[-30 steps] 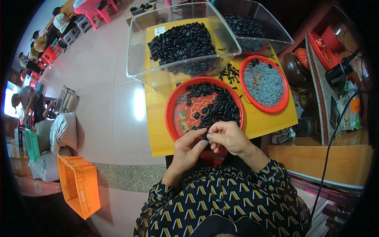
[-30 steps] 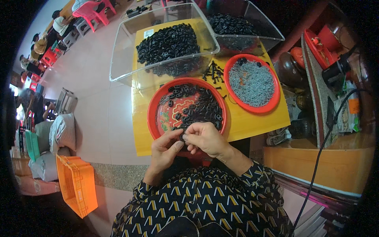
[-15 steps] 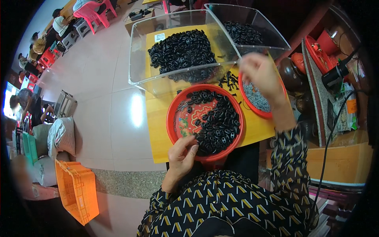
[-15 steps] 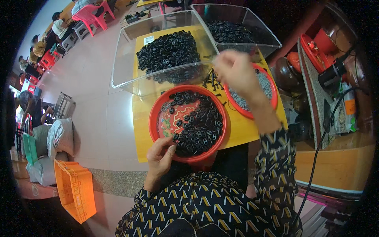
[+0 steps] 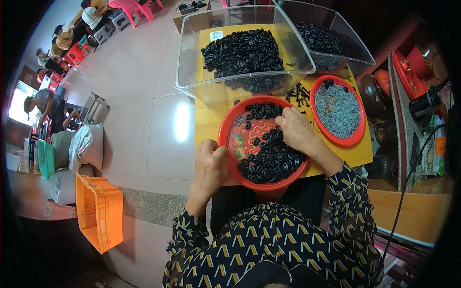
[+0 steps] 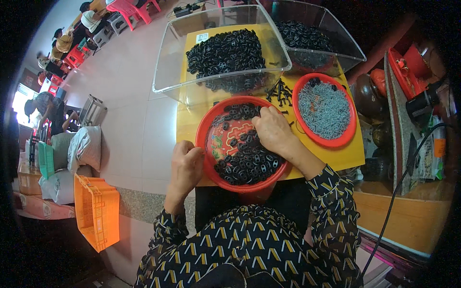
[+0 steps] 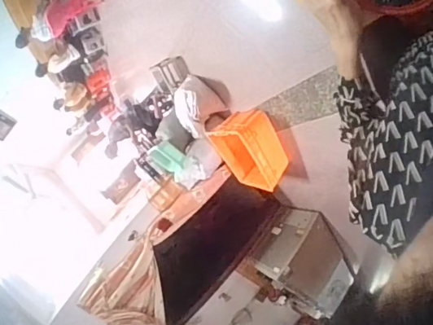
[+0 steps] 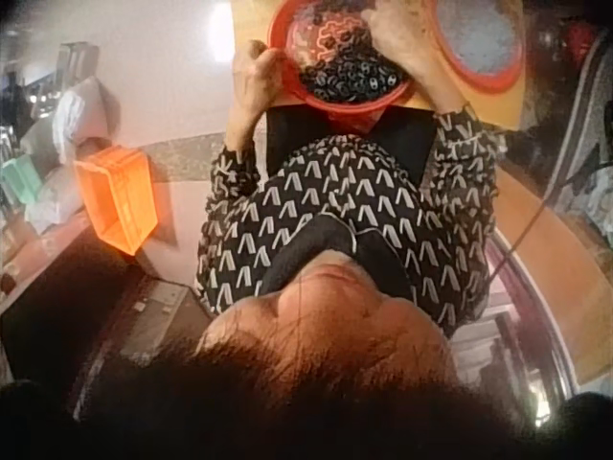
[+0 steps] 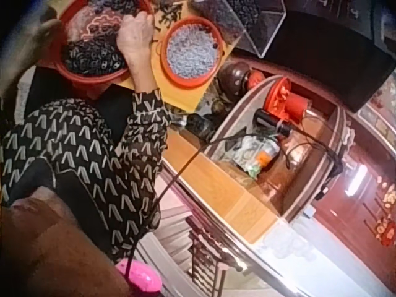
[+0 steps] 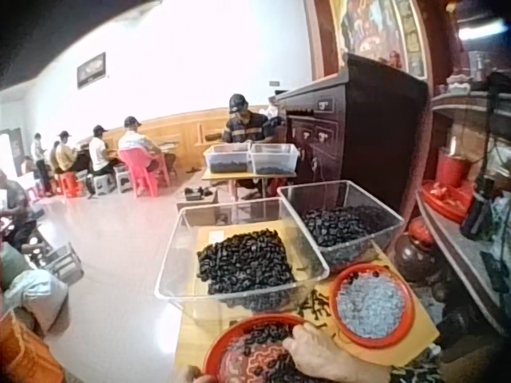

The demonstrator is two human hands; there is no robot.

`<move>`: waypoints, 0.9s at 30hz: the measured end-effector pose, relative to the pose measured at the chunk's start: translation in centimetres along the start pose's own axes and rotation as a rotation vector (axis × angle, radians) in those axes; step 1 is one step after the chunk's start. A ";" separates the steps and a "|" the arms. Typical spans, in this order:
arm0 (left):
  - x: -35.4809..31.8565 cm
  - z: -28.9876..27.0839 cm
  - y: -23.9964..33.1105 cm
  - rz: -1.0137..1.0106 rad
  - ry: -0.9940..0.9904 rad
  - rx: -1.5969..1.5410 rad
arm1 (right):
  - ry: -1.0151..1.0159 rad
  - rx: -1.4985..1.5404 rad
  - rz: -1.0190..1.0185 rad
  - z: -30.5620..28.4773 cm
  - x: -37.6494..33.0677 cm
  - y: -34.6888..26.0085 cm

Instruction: The person sits at a table and repeatedly picks up small black plastic lock bodies and metal keys from a red tray. They insert each key into a lock body and place the assembled unit into a clear plastic bin. The process is repeated continuously throughout the clip.

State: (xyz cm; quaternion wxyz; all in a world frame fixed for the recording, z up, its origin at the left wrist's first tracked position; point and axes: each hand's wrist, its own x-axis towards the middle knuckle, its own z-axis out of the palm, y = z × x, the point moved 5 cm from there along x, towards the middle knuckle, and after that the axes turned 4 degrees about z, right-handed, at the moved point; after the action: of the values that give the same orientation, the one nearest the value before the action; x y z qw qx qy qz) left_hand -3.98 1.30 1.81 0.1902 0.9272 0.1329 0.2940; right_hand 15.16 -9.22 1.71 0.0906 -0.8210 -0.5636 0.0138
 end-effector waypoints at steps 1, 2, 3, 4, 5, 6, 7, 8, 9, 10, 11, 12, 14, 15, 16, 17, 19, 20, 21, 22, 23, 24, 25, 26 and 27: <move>0.3 0.3 -0.3 0.019 -0.075 0.042 | 0.027 0.025 -0.008 0.4 0.0 0.1; 0.6 0.7 -0.4 0.036 -0.146 0.082 | 0.053 0.047 -0.019 0.6 0.1 0.3; 1.0 1.1 -0.3 0.046 -0.219 0.159 | 0.050 0.058 -0.016 0.7 0.1 0.2; 1.5 1.3 0.0 0.057 -0.292 0.236 | 0.047 0.069 -0.012 0.9 0.1 0.0; 2.0 1.8 0.2 0.070 -0.364 0.309 | 0.043 0.078 -0.005 1.0 0.0 0.0; 2.3 2.1 0.4 0.067 -0.413 0.348 | 0.054 0.076 -0.004 1.0 -0.1 0.0; 2.6 2.5 0.6 0.064 -0.461 0.387 | 0.065 0.075 -0.003 1.1 -0.2 -0.1; 2.9 2.9 0.8 0.069 -0.507 0.421 | 0.079 0.069 0.005 0.9 -0.3 0.0; 3.1 3.2 0.9 0.058 -0.542 0.440 | 0.104 0.069 -0.003 0.8 -0.4 0.0; 3.2 3.3 1.0 0.047 -0.576 0.460 | 0.091 0.063 -0.012 0.9 -0.4 0.0; 3.3 3.5 1.1 0.040 -0.609 0.481 | 0.082 0.055 -0.017 0.9 -0.4 0.1; 3.5 3.5 1.3 0.041 -0.619 0.483 | 0.072 0.047 -0.022 1.0 -0.4 0.1; 3.6 3.2 1.6 0.034 -0.639 0.493 | 0.092 0.060 0.003 1.0 -0.6 0.1; 3.6 3.2 1.8 0.039 -0.619 0.498 | 0.107 0.073 0.014 1.0 -0.6 0.0; 3.4 3.3 1.9 0.043 -0.599 0.503 | 0.122 0.085 0.023 0.9 -0.7 0.0; 3.2 3.5 1.9 0.043 -0.581 0.504 | 0.134 0.121 0.013 0.9 -0.9 0.0; 3.1 3.9 2.1 0.084 -0.559 0.554 | 0.205 0.229 0.008 0.4 -1.5 0.2; 3.0 3.9 2.1 0.094 -0.549 0.582 | 0.236 0.287 -0.003 0.0 -1.8 0.0; 2.8 4.0 2.0 0.105 -0.530 0.590 | 0.267 0.345 0.011 -0.5 -2.1 -0.2; 2.5 4.1 1.7 0.115 -0.511 0.598 | 0.299 0.403 0.024 -1.2 -2.6 -0.5; 2.5 4.2 1.6 0.133 -0.491 0.601 | 0.332 0.456 0.045 -1.9 -3.1 -0.8; 2.5 4.1 1.6 0.116 -0.452 0.563 | 0.326 0.533 0.061 -2.2 -3.5 -0.9; 2.5 3.9 1.6 0.098 -0.412 0.524 | 0.319 0.609 0.077 -2.4 -3.9 -1.1; 2.5 3.7 1.5 0.083 -0.375 0.483 | 0.312 0.686 0.096 -2.6 -4.3 -1.3; 2.4 3.7 1.5 0.084 -0.360 0.463 | 0.287 0.754 0.125 -2.8 -4.7 -1.4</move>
State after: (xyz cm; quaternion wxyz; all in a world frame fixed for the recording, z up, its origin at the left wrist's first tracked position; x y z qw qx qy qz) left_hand 0.35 -0.23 0.85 -0.0181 0.9878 0.1221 0.0945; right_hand 12.50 -13.42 4.28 0.4621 -0.7564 -0.4497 0.1101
